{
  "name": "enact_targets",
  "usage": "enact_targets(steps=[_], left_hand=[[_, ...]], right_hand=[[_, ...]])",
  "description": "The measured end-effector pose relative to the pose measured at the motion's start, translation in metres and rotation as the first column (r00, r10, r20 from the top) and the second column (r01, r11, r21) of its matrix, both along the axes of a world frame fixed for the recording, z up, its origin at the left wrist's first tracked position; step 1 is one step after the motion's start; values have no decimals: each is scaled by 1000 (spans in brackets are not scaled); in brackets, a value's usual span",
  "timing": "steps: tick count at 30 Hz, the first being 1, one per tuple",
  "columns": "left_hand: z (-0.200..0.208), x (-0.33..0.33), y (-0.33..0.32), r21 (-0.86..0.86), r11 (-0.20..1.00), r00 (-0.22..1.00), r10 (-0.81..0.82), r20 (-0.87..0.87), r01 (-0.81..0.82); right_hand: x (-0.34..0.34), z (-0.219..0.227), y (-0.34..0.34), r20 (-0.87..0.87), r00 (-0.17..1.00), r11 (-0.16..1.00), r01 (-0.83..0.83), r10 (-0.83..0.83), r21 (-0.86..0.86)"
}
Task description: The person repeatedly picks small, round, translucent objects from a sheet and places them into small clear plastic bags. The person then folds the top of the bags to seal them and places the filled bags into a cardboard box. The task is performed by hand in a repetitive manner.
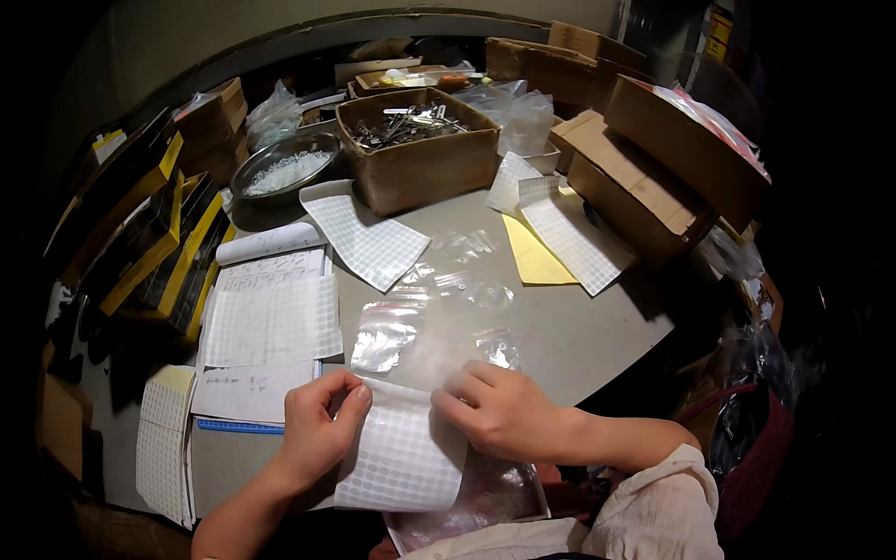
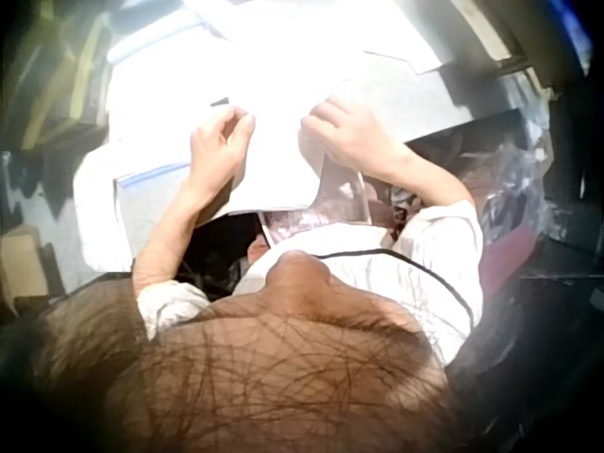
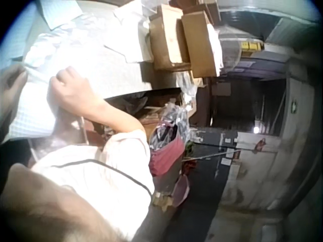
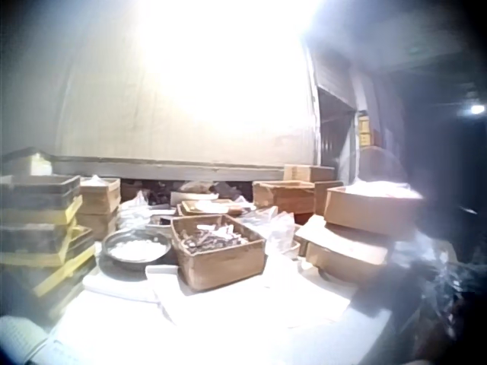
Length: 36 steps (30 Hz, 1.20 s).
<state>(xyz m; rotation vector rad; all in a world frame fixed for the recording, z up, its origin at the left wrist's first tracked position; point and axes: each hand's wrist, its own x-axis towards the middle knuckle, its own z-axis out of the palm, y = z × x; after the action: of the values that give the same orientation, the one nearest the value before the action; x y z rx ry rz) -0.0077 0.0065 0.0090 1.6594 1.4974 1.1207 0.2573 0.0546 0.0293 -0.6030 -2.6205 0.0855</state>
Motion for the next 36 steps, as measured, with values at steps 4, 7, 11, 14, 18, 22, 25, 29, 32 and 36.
enact_targets(steps=[4,7,11,14,18,22,25,29,32,36], left_hand=[[5,-3,5,-39,998,999,42,-29,-43],[0,-4,6,-40,999,999,36,4,-36],[2,-5,5,-48,998,1000,31,3,-31],[0,-3,6,0,1000,1000,2,-12,-2],[0,-3,5,20,1000,1000,-5,-31,5],[0,-3,5,70,998,999,0,-52,4],[-4,-3,6,96,995,998,7,-60,-1],[-3,-4,6,62,997,998,40,-53,-37],[1,-5,6,38,998,996,59,-68,-57],[3,-3,7,11,999,999,36,-35,-35]], right_hand=[[1,13,39,-102,990,963,-115,92,-243],[-17,17,87,-96,988,867,57,-120,-496],[-47,29,112,-3,991,791,103,-131,-604],[-51,19,138,154,984,867,154,-91,-474],[-57,6,153,345,927,897,271,-145,-351],[-38,4,152,428,860,896,392,-277,-208],[-14,16,149,508,792,857,483,-340,-179],[12,22,101,206,971,760,225,-122,-609],[15,33,58,154,984,662,54,94,-747],[11,15,34,150,988,933,11,47,-361]])
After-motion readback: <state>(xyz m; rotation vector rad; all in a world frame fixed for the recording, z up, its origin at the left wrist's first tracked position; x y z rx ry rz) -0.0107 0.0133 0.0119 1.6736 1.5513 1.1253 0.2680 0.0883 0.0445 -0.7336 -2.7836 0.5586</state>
